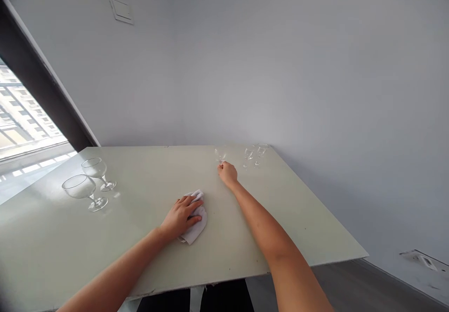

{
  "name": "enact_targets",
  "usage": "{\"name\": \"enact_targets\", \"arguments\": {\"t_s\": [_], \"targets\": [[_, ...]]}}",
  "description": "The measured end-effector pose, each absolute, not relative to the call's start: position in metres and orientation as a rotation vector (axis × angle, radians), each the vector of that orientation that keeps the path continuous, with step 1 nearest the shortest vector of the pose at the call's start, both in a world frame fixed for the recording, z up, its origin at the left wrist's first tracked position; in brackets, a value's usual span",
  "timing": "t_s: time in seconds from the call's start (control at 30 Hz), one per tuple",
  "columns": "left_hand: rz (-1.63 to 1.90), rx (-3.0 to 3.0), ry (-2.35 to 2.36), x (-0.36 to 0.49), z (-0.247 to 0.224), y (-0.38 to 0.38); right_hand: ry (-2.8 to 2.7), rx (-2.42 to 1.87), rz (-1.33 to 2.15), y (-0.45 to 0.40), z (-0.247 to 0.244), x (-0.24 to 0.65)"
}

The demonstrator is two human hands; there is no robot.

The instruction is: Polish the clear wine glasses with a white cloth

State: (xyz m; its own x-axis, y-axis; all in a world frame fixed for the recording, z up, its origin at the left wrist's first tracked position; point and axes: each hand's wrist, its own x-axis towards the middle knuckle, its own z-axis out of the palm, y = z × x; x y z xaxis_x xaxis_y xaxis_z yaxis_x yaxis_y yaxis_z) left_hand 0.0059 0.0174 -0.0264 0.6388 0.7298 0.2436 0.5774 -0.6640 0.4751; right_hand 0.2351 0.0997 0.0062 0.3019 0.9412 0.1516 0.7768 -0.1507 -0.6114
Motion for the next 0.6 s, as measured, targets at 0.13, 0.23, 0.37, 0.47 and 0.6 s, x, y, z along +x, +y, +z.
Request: {"name": "enact_targets", "arguments": {"t_s": [0.13, 0.23, 0.37, 0.47, 0.6], "targets": [[0.581, 2.556, 1.05, 0.007, -0.028, 0.019, -1.36, -2.081, 0.41, 0.114, -0.009, 0.273], [0.577, 2.555, 1.041, 0.006, -0.028, 0.021, -1.291, -2.116, 0.436, 0.12, -0.017, 0.287], [0.57, 2.546, 1.037, 0.006, -0.027, 0.022, -1.264, -2.12, 0.456, 0.129, -0.024, 0.296], [0.58, 2.528, 1.034, 0.006, -0.028, 0.022, -1.272, -2.113, 0.469, 0.135, -0.024, 0.3], [0.565, 2.534, 1.052, 0.006, -0.028, 0.023, -1.325, -2.077, 0.482, 0.137, -0.022, 0.306]]}}
